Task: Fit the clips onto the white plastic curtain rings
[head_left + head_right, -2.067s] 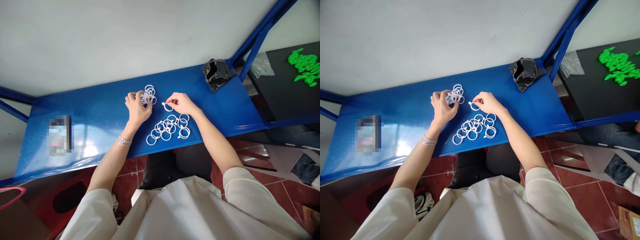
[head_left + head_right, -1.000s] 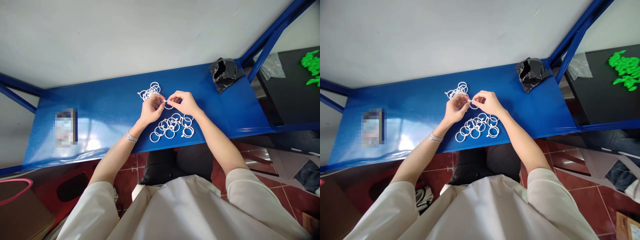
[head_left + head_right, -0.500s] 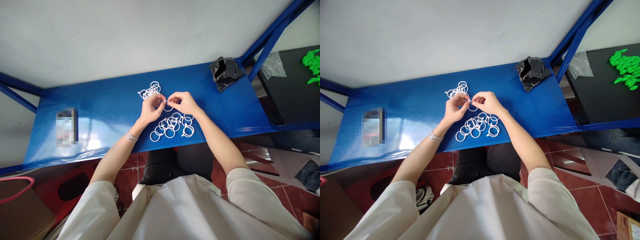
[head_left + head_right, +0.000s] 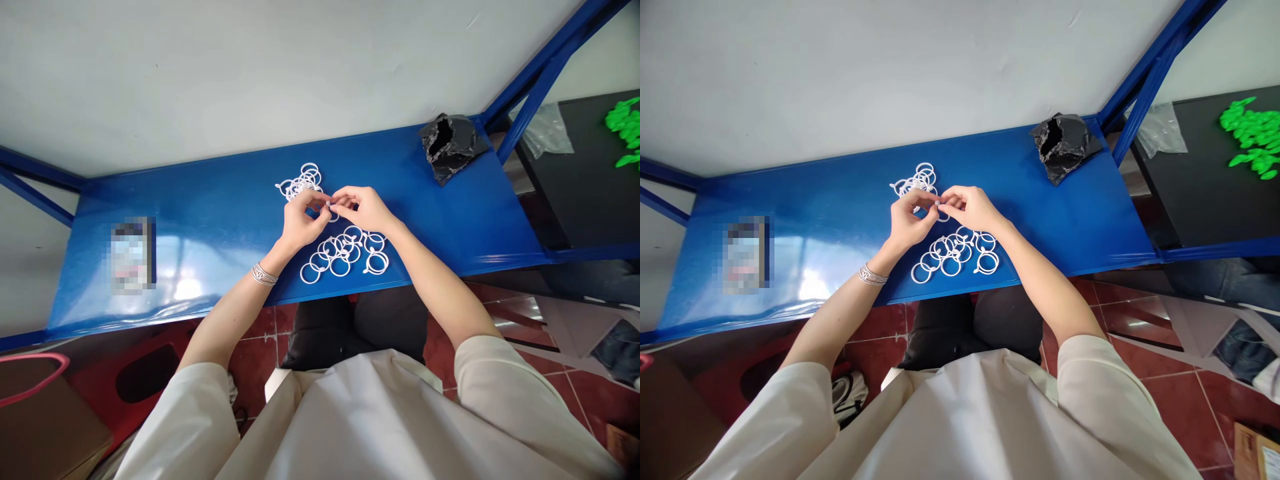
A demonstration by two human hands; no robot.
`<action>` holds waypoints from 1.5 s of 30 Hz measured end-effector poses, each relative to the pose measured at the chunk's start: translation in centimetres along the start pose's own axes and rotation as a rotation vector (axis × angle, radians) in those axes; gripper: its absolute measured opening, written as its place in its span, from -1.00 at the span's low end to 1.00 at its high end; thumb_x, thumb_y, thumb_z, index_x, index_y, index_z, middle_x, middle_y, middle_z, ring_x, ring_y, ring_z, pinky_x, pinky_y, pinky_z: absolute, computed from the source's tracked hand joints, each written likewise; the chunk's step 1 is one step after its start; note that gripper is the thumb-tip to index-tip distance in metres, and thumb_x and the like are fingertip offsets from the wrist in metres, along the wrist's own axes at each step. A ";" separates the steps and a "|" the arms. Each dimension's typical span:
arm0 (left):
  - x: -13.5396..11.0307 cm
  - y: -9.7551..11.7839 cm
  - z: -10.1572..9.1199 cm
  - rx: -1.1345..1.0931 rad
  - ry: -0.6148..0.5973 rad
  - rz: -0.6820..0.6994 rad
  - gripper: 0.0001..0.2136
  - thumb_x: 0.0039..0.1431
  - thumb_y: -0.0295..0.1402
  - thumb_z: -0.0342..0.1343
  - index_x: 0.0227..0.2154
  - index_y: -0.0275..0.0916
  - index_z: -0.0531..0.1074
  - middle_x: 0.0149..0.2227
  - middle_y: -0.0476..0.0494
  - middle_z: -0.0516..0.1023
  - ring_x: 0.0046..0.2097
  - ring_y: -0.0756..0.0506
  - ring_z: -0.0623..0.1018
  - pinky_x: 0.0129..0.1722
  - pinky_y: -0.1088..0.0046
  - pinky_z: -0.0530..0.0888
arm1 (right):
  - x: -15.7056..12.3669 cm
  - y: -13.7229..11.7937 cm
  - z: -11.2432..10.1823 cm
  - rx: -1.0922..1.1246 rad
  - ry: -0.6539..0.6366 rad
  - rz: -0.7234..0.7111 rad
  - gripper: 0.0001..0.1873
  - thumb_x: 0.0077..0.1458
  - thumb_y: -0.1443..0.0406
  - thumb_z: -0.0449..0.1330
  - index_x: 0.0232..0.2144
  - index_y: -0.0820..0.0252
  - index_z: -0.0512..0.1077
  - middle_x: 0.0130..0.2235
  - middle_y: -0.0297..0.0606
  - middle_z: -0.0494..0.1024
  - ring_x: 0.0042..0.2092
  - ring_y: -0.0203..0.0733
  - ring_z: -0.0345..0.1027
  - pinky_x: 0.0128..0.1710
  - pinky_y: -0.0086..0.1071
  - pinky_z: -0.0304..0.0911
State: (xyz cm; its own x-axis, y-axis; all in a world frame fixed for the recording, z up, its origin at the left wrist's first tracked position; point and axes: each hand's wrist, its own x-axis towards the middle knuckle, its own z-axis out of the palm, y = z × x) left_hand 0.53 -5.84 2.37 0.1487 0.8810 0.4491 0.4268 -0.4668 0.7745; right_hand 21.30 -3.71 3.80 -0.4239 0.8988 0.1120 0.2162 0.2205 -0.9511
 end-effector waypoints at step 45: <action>0.5 0.2 -0.7 0.371 0.086 0.414 -0.89 0.41 -0.46 0.21 -0.08 -0.17 0.58 -0.34 -0.04 0.53 -0.37 0.00 0.48 -0.31 0.41 0.48 | 0.3 -0.9 1.3 0.253 -0.026 0.050 -0.89 0.31 0.40 0.23 -0.27 0.21 0.56 -0.41 -0.34 0.55 -0.37 -0.28 0.38 -0.33 -0.41 0.31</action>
State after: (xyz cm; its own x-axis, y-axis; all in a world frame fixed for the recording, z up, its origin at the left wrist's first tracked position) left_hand 0.06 -5.57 3.02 0.3036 0.6133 0.7292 0.6357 -0.7004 0.3244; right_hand 19.84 -4.15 4.27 -0.4411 0.8955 0.0589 0.0120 0.0715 -0.9974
